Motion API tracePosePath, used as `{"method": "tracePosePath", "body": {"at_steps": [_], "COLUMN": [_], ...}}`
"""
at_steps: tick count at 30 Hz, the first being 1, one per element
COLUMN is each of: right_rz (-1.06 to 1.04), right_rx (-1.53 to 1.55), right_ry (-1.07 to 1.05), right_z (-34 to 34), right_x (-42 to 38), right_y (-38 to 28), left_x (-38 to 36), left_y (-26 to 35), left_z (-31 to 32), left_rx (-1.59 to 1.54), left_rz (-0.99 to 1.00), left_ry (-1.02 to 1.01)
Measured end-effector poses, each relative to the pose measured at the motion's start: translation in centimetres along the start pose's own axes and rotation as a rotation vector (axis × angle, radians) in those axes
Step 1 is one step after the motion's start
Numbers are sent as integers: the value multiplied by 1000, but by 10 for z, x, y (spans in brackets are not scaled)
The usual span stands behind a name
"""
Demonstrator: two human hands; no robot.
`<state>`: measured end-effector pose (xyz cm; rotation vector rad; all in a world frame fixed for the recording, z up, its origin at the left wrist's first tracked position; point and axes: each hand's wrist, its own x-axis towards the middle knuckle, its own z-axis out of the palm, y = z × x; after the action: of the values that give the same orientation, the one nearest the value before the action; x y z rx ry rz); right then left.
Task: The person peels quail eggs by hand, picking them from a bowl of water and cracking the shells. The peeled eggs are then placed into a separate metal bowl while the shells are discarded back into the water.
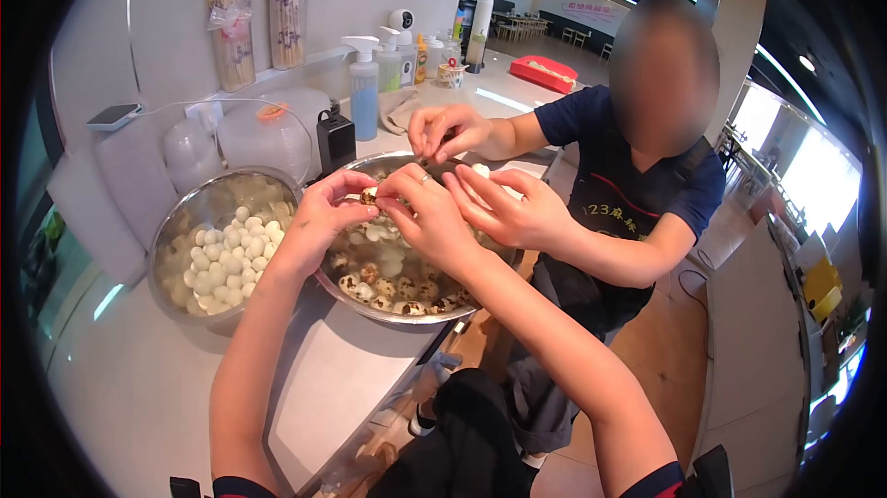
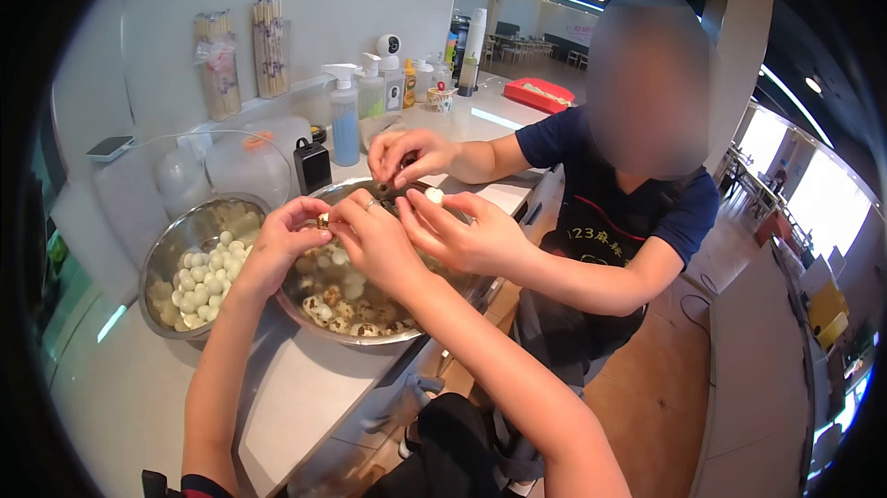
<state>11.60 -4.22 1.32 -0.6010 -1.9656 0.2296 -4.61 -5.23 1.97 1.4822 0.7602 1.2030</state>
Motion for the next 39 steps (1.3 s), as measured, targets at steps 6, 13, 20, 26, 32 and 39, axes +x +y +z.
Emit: {"method": "tracePosePath", "body": {"at_steps": [6, 13, 20, 26, 32, 39], "right_rz": [26, -32, -66, -51, -56, 44], "right_rx": [-4, -44, 2, 18, 95, -73], "right_ry": [-77, -86, -41, -65, -13, -41], "right_z": [4, 7, 7, 7, 4, -2], "right_x": [-4, -3, -1, -2, 0, -2], "right_y": [6, 5, 4, 5, 0, 3], "left_x": [1, 0, 3, 4, 4, 6], "left_y": [1, 1, 1, 0, 1, 0], "left_z": [2, 0, -2, -4, -2, -3], "left_rx": [49, -6, -138, -146, -133, -203], "left_rz": [16, -94, -140, -135, -137, -136], "left_ry": [-5, 20, -5, -9, 18, 49]}}
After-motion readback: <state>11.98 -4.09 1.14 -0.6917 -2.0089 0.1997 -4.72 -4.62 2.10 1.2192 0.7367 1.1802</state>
